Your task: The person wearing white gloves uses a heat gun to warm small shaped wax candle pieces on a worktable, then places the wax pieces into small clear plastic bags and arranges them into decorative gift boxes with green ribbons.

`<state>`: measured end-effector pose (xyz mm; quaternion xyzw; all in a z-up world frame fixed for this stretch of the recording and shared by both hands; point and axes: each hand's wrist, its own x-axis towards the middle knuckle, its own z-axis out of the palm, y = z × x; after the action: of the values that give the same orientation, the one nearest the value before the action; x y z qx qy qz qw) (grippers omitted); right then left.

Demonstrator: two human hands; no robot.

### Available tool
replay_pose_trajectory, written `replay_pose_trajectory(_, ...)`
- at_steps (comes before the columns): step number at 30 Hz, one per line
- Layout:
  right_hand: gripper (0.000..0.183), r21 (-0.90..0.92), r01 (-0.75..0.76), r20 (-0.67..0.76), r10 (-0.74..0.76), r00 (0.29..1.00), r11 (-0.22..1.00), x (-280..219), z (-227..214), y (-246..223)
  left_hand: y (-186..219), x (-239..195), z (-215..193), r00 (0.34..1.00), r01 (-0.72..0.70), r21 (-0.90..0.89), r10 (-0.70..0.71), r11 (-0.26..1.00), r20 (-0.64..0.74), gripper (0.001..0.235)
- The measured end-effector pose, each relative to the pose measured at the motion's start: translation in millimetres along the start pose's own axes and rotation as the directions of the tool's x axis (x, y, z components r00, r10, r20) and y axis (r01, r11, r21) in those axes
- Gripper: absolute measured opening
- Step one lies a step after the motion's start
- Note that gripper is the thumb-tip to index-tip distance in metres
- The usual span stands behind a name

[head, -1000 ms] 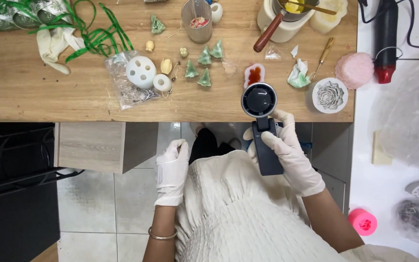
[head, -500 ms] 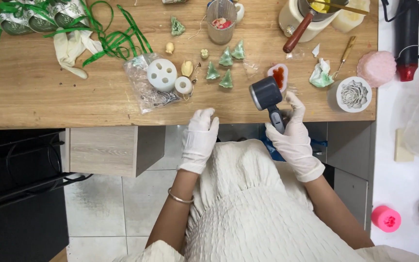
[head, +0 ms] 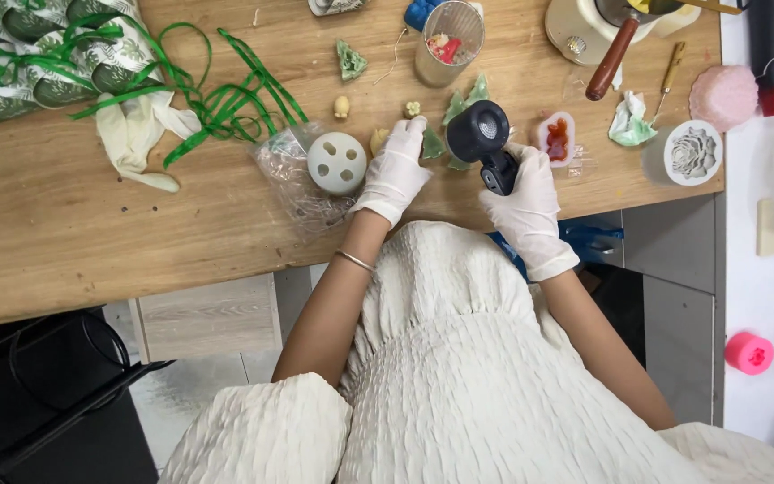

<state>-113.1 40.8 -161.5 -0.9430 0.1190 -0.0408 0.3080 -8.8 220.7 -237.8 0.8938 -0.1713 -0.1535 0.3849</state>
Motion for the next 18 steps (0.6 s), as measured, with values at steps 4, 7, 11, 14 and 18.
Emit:
replay_pose_trajectory(4, 0.055, 0.154, -0.233, 0.002, 0.235, 0.972, 0.960, 3.3, 4.9, -19.1, -10.5, 10.8, 4.9, 0.997, -0.059, 0.000, 0.059, 0.998, 0.054, 0.080)
replay_pose_trajectory(7, 0.054, 0.187, -0.355, 0.005, 0.361, 0.933, 0.916, -3.6, 7.9, -19.3, -10.0, 12.7, 6.7, 0.998, -0.041, -0.051, 0.043, 0.998, 0.041, 0.090)
replay_pose_trajectory(11, 0.055, 0.204, -0.356, -0.013, 0.366, 0.931, 0.912, -0.9, 13.4, -19.0, -4.5, 15.3, 0.8, 0.999, -0.013, -0.009, 0.013, 1.000, 0.050, 0.103)
replay_pose_trajectory(14, 0.055, 0.167, -0.369, 0.017, 0.372, 0.928, 0.914, 6.0, 10.5, -23.8, -2.3, 15.8, 1.5, 0.998, 0.018, 0.075, -0.022, 0.997, 0.065, 0.097)
replay_pose_trajectory(18, 0.055, 0.121, -0.360, 0.037, 0.358, 0.933, 0.925, 10.5, 10.8, -19.3, 1.4, 16.7, 0.9, 0.999, 0.007, 0.151, -0.013, 0.988, 0.039, 0.091)
